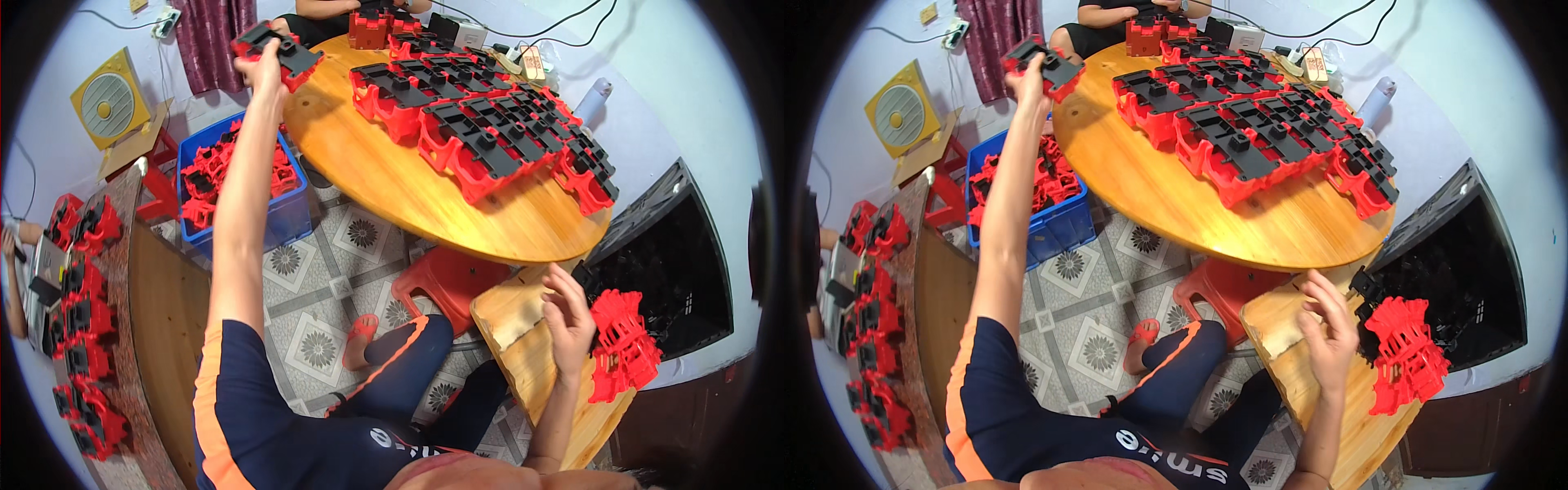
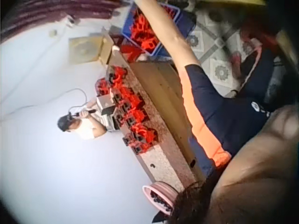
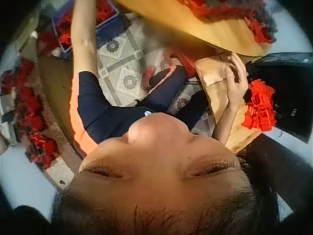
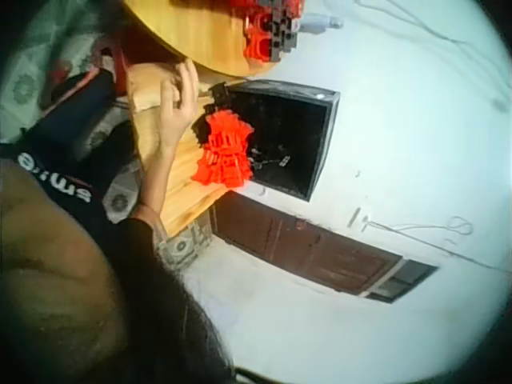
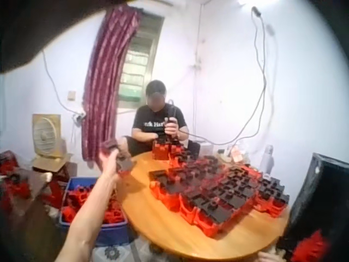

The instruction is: Assemble red and black plastic components into finished toy housings and organize them on a table.

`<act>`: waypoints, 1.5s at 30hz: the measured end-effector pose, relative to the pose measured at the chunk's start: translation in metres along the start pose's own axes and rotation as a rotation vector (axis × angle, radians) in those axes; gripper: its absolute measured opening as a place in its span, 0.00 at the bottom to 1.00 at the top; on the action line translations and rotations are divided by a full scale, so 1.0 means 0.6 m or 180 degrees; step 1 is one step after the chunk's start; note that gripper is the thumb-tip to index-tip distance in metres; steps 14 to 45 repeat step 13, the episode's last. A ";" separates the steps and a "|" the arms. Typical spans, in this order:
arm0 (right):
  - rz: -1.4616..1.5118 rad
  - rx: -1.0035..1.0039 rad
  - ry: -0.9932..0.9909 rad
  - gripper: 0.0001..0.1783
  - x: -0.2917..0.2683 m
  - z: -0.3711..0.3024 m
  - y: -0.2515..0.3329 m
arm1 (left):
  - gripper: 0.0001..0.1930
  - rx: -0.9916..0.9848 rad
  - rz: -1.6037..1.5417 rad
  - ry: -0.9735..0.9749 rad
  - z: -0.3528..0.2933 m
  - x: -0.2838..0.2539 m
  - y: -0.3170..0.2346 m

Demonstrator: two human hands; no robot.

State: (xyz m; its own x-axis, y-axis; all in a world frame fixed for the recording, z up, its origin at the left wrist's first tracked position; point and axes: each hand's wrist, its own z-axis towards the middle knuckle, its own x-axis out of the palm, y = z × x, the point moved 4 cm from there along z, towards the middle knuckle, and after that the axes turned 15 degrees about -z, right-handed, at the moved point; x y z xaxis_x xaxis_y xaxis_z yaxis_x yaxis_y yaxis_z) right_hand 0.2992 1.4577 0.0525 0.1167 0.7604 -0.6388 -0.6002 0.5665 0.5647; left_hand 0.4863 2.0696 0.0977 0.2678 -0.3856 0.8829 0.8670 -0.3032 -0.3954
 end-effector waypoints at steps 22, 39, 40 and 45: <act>-0.1302 0.0475 0.0036 0.18 -0.117 0.050 -0.016 | 0.52 -0.1768 0.1840 -0.0016 0.127 0.058 0.447; -0.1302 0.0475 0.0036 0.18 -0.117 0.050 -0.016 | 0.52 -0.1768 0.1840 -0.0016 0.127 0.058 0.447; -0.1302 0.0475 0.0036 0.18 -0.117 0.050 -0.016 | 0.52 -0.1768 0.1840 -0.0016 0.127 0.058 0.447; -0.1302 0.0475 0.0036 0.18 -0.117 0.050 -0.016 | 0.52 -0.1768 0.1840 -0.0016 0.127 0.058 0.447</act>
